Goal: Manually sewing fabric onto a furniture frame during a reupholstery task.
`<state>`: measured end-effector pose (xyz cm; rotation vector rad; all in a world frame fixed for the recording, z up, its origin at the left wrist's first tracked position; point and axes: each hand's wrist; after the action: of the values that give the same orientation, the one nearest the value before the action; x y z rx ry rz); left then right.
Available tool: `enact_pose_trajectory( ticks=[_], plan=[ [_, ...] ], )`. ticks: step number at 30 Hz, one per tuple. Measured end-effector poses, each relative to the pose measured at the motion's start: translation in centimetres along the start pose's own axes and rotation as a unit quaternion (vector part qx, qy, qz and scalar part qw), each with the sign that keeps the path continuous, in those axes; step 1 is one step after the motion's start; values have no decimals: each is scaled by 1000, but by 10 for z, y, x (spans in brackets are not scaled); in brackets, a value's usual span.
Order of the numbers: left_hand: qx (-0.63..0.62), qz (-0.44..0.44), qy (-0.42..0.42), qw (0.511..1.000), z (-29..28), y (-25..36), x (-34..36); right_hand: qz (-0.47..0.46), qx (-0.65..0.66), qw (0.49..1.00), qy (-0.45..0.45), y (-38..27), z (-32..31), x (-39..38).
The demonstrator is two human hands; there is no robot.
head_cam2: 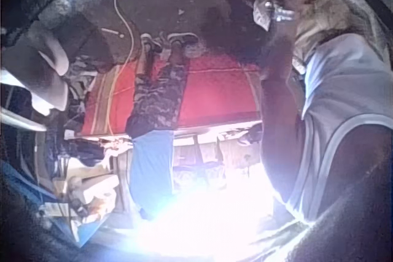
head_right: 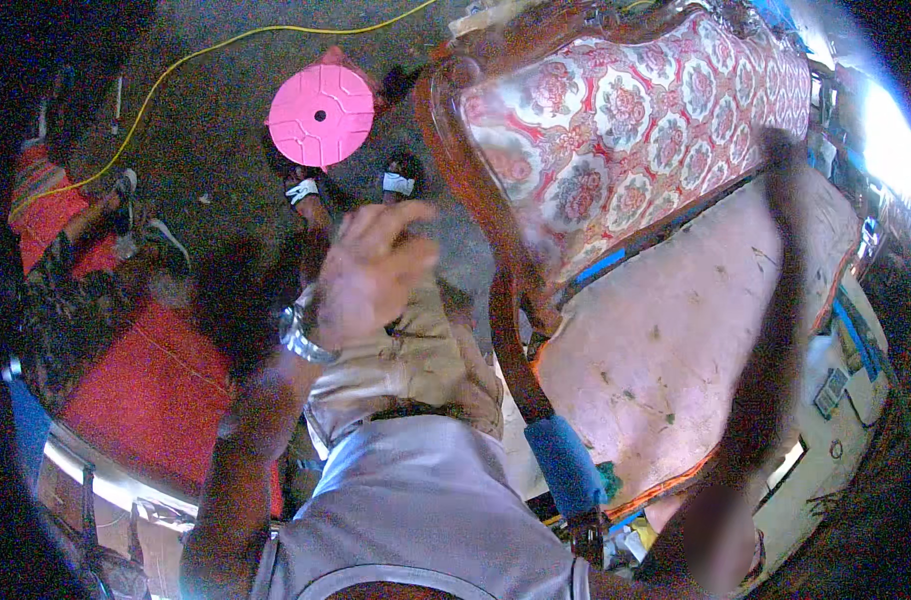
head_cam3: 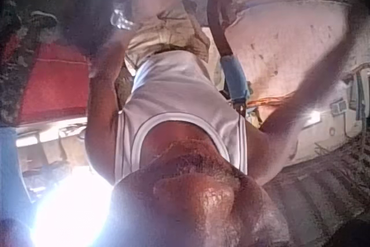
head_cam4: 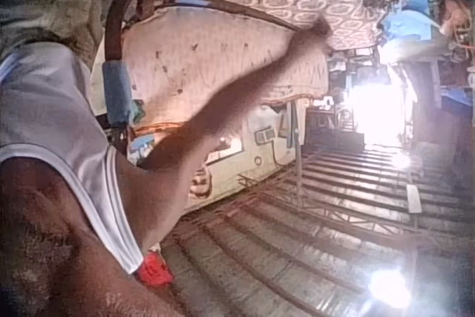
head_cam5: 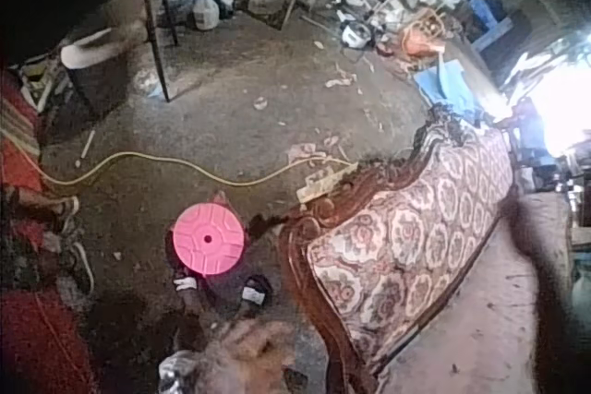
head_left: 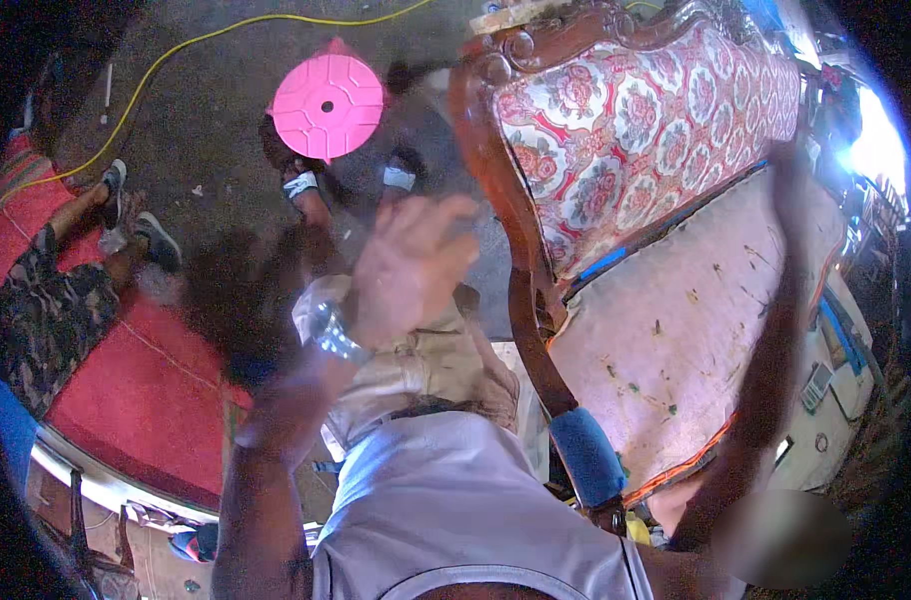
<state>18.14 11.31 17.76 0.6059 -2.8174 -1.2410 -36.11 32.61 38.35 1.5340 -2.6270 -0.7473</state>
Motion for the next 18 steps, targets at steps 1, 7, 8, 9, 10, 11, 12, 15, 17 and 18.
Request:
enact_pose_trajectory(
  ticks=[1,7,8,9,10,11,12,15,17,18],
  plan=[
    [-15,79,83,993,7,9,7,-59,412,907,-63,-64,72,22],
    [-161,172,97,967,34,-5,16,-4,578,813,-76,-366,94,45],
    [-171,195,86,962,34,-3,17,-27,608,792,-54,-379,99,50],
    [-175,194,83,962,40,-1,16,-50,636,769,-32,-385,105,54],
    [-219,191,105,951,42,2,17,-47,633,772,-35,-384,113,58],
    [-263,186,127,938,45,5,19,-17,643,760,-89,-384,121,62],
    [-288,178,152,929,45,7,20,14,651,745,-142,-382,128,63],
    [-323,158,164,919,52,-2,13,-24,616,779,-117,-390,129,61],
    [-330,149,176,915,52,0,13,-15,618,776,-125,-389,127,61],
    [-332,141,189,913,52,1,14,-8,623,771,-130,-388,126,60]
  ],
)
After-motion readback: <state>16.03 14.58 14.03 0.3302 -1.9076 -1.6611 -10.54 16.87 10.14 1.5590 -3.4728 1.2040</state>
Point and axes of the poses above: each hand's wrist, its own x-axis towards the middle knuckle, its own z-axis out of the palm, y = z × x, and after that the axes turned 13 degrees about x, right-handed
